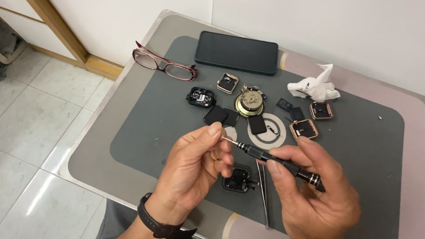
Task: The person uses tweezers to manipulate small components inside a disassembled smartwatch case on a workbench. They then use a screwdriver to tighten a screw on a small metal part before returning to the watch case to continue the repair.
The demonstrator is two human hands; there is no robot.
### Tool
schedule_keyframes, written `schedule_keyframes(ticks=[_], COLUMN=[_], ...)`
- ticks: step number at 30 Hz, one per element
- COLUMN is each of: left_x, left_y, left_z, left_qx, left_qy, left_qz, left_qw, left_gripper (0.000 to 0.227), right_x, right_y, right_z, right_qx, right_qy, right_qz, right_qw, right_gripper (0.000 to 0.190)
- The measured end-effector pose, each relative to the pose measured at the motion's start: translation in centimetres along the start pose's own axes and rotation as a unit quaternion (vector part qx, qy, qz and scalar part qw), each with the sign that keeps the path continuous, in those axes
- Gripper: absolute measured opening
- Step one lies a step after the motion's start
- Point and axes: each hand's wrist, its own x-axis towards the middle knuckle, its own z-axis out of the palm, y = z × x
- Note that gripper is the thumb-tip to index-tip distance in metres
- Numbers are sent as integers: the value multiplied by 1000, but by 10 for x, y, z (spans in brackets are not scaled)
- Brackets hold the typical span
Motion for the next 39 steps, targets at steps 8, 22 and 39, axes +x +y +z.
schedule_keyframes(ticks=[8,22,39], left_x=[-1,-4,-50], left_y=[-6,0,22], left_z=[9,13,-17], left_qx=[79,84,512], left_qy=[88,122,-116], left_qz=[85,79,305], left_qw=[989,986,794], left_gripper=[27,28,32], right_x=[-5,6,51], right_y=[3,-8,-19], right_z=[3,8,-13], right_qx=[-16,67,76], right_qy=[4,7,-142], right_qz=[-44,88,194], right_qw=[999,994,968], right_gripper=[48,39,48])
